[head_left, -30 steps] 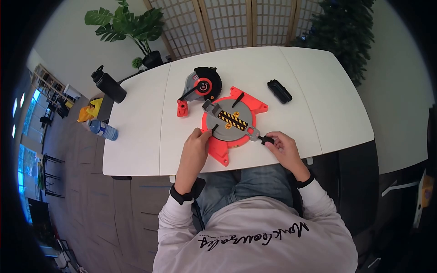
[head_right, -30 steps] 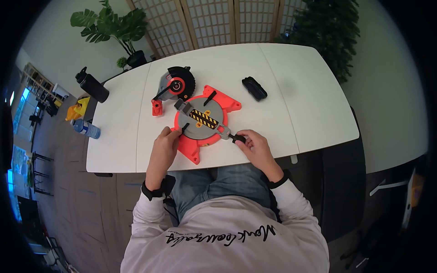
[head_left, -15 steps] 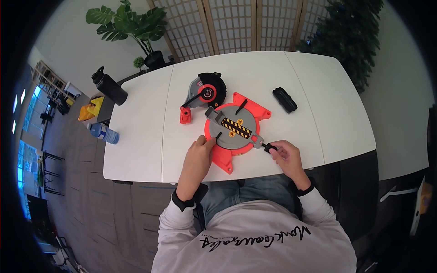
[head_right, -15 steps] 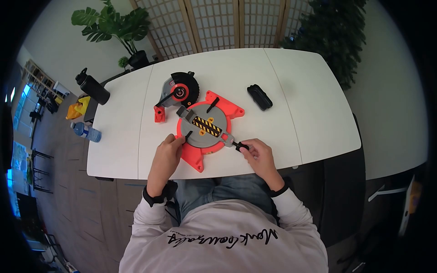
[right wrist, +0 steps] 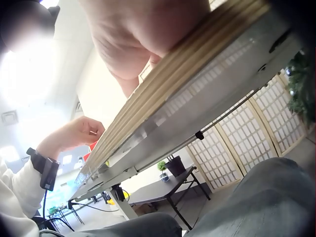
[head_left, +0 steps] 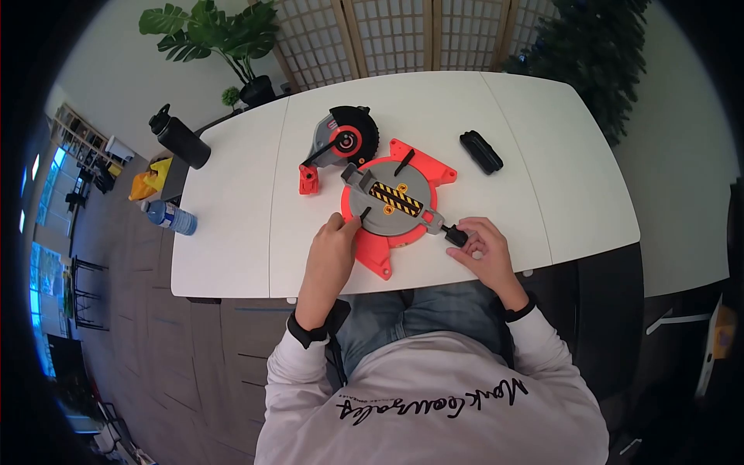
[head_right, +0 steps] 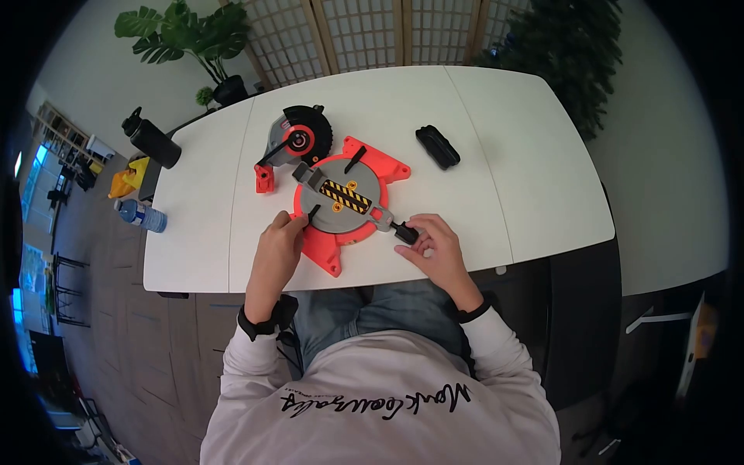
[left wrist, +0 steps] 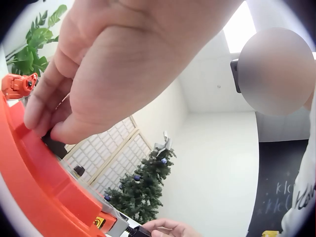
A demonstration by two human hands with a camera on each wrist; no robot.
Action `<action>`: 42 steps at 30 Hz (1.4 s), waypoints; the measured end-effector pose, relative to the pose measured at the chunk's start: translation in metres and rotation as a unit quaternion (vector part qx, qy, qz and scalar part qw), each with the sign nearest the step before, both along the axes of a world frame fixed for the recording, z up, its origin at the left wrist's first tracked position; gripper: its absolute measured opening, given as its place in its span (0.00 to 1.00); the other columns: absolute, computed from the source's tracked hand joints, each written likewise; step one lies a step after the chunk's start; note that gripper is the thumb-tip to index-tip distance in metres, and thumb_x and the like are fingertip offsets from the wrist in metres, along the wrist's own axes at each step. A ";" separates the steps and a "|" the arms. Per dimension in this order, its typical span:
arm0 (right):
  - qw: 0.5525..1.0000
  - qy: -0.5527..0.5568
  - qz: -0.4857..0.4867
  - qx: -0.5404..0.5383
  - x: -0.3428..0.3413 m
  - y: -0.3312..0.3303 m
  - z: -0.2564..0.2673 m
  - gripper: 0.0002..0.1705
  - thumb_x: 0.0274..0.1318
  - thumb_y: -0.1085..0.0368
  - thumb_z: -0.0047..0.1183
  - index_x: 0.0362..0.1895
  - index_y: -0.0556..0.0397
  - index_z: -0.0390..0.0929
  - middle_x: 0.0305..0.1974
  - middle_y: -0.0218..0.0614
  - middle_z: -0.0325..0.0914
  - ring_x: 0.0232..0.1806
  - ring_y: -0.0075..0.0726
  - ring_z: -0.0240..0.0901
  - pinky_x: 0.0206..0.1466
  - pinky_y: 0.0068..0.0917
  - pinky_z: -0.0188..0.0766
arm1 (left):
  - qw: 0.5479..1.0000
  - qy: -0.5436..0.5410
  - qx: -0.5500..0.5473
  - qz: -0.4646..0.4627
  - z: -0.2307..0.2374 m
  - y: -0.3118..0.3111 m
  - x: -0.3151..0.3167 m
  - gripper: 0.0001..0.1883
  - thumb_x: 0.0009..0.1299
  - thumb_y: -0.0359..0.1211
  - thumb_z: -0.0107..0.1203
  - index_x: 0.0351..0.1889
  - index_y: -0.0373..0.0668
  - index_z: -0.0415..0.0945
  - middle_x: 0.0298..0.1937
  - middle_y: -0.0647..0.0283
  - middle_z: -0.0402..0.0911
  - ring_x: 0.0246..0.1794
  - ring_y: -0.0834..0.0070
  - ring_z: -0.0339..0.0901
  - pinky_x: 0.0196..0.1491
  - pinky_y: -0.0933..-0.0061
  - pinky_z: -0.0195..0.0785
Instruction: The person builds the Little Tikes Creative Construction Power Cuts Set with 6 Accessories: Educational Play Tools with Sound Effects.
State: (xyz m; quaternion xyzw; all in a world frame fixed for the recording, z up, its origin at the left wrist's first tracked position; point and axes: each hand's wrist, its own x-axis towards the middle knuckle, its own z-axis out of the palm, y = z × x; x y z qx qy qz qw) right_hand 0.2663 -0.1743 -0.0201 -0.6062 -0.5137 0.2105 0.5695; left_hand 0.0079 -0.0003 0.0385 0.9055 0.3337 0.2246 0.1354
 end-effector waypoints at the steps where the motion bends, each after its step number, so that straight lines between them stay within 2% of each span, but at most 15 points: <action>1: 1.000 -0.004 -0.003 -0.002 0.002 0.000 -0.002 0.17 0.65 0.73 0.67 0.55 0.62 0.81 0.43 0.39 0.81 0.32 0.21 0.79 0.35 0.20 0.77 | 1.000 -0.008 0.008 0.003 0.000 -0.001 0.001 0.16 0.65 0.18 0.60 0.52 0.34 0.84 0.39 0.48 0.79 0.38 0.46 0.82 0.42 0.51 0.76; 3: 1.000 -0.013 -0.008 -0.006 0.005 0.003 -0.008 0.15 0.66 0.71 0.67 0.54 0.62 0.81 0.44 0.40 0.81 0.32 0.21 0.80 0.35 0.20 0.78 | 1.000 0.001 -0.001 -0.004 -0.002 0.002 -0.001 0.16 0.67 0.20 0.58 0.53 0.35 0.83 0.40 0.47 0.78 0.39 0.46 0.82 0.43 0.51 0.77; 6: 0.979 0.193 -0.007 -0.070 0.008 0.002 -0.009 0.13 0.68 0.70 0.65 0.53 0.62 0.80 0.46 0.40 0.81 0.31 0.24 0.81 0.36 0.21 0.79 | 1.000 0.003 -0.001 -0.005 -0.004 0.000 -0.002 0.16 0.67 0.20 0.58 0.53 0.35 0.82 0.41 0.47 0.78 0.40 0.46 0.82 0.44 0.51 0.77; 9: 0.976 0.208 -0.004 -0.069 0.014 0.008 -0.017 0.10 0.70 0.70 0.63 0.49 0.64 0.80 0.43 0.41 0.81 0.30 0.25 0.82 0.34 0.22 0.80 | 1.000 -0.019 0.006 -0.004 -0.004 0.000 -0.002 0.16 0.67 0.19 0.59 0.52 0.34 0.83 0.40 0.47 0.78 0.38 0.46 0.82 0.42 0.51 0.77; 12: 0.987 0.155 -0.035 -0.010 0.007 0.011 -0.018 0.10 0.72 0.69 0.61 0.46 0.65 0.80 0.34 0.39 0.82 0.31 0.26 0.83 0.32 0.21 0.80 | 1.000 -0.023 0.004 0.001 -0.003 -0.001 -0.002 0.15 0.67 0.19 0.59 0.52 0.34 0.84 0.40 0.47 0.79 0.38 0.45 0.82 0.42 0.51 0.76; 15: 0.980 0.180 -0.030 -0.082 0.006 0.008 -0.006 0.10 0.72 0.68 0.62 0.46 0.66 0.80 0.40 0.41 0.81 0.32 0.27 0.85 0.31 0.22 0.81 | 1.000 -0.014 0.002 0.007 0.001 -0.004 0.000 0.15 0.67 0.19 0.59 0.51 0.34 0.84 0.40 0.46 0.79 0.39 0.45 0.82 0.43 0.51 0.76; 18: 0.977 0.187 -0.030 -0.102 0.009 0.009 -0.011 0.10 0.68 0.71 0.65 0.47 0.66 0.80 0.48 0.42 0.79 0.34 0.28 0.86 0.34 0.21 0.82 | 1.000 -0.007 0.003 0.004 0.002 -0.003 0.001 0.15 0.67 0.19 0.58 0.51 0.34 0.83 0.41 0.46 0.79 0.40 0.45 0.83 0.43 0.51 0.77; 21: 0.997 0.070 -0.027 -0.014 0.005 0.005 -0.012 0.12 0.64 0.74 0.67 0.48 0.66 0.81 0.54 0.43 0.76 0.36 0.29 0.87 0.35 0.22 0.83 | 1.000 -0.009 0.001 -0.001 0.000 -0.001 0.000 0.15 0.66 0.18 0.58 0.50 0.34 0.83 0.41 0.46 0.79 0.40 0.44 0.83 0.43 0.51 0.77; 24: 0.998 0.047 -0.030 0.009 0.006 0.004 -0.015 0.14 0.61 0.76 0.68 0.49 0.66 0.81 0.53 0.42 0.76 0.37 0.29 0.87 0.37 0.22 0.84 | 1.000 -0.006 -0.003 0.002 0.001 -0.001 0.001 0.14 0.66 0.18 0.58 0.50 0.35 0.83 0.41 0.46 0.80 0.40 0.44 0.83 0.43 0.50 0.77; 30: 0.972 0.225 -0.039 -0.047 0.006 0.004 -0.011 0.14 0.62 0.76 0.69 0.48 0.66 0.80 0.56 0.45 0.78 0.36 0.29 0.87 0.38 0.24 0.86 | 1.000 0.012 0.006 0.003 0.001 0.002 0.003 0.13 0.66 0.19 0.58 0.49 0.36 0.82 0.40 0.46 0.80 0.40 0.42 0.83 0.44 0.49 0.78; 32: 0.976 0.208 -0.032 -0.062 0.011 0.006 -0.019 0.14 0.61 0.76 0.69 0.48 0.66 0.80 0.56 0.47 0.79 0.36 0.30 0.87 0.38 0.24 0.86 | 1.000 0.017 0.003 0.001 0.002 0.003 0.004 0.13 0.66 0.19 0.57 0.48 0.36 0.82 0.40 0.46 0.80 0.39 0.42 0.83 0.44 0.49 0.78; 36: 0.992 0.126 -0.018 0.009 0.010 0.005 -0.019 0.14 0.60 0.76 0.70 0.48 0.67 0.80 0.56 0.47 0.79 0.35 0.29 0.87 0.38 0.23 0.85 | 1.000 0.027 -0.011 -0.001 0.005 0.005 0.005 0.12 0.66 0.20 0.57 0.47 0.36 0.81 0.41 0.46 0.80 0.39 0.42 0.82 0.44 0.48 0.78; 39: 0.997 0.077 -0.013 0.020 0.011 0.005 -0.019 0.15 0.60 0.77 0.70 0.48 0.68 0.80 0.55 0.47 0.79 0.35 0.30 0.87 0.38 0.22 0.84 | 1.000 0.022 -0.013 -0.004 0.004 0.006 0.004 0.12 0.66 0.20 0.57 0.47 0.36 0.81 0.40 0.46 0.80 0.39 0.42 0.82 0.43 0.48 0.78; 42: 0.991 0.128 -0.018 -0.041 0.012 0.006 -0.018 0.15 0.60 0.76 0.70 0.48 0.67 0.80 0.54 0.46 0.79 0.35 0.30 0.87 0.37 0.23 0.84 | 1.000 0.021 -0.012 0.005 0.003 0.002 0.003 0.12 0.67 0.20 0.57 0.48 0.36 0.81 0.40 0.46 0.79 0.39 0.43 0.82 0.43 0.49 0.78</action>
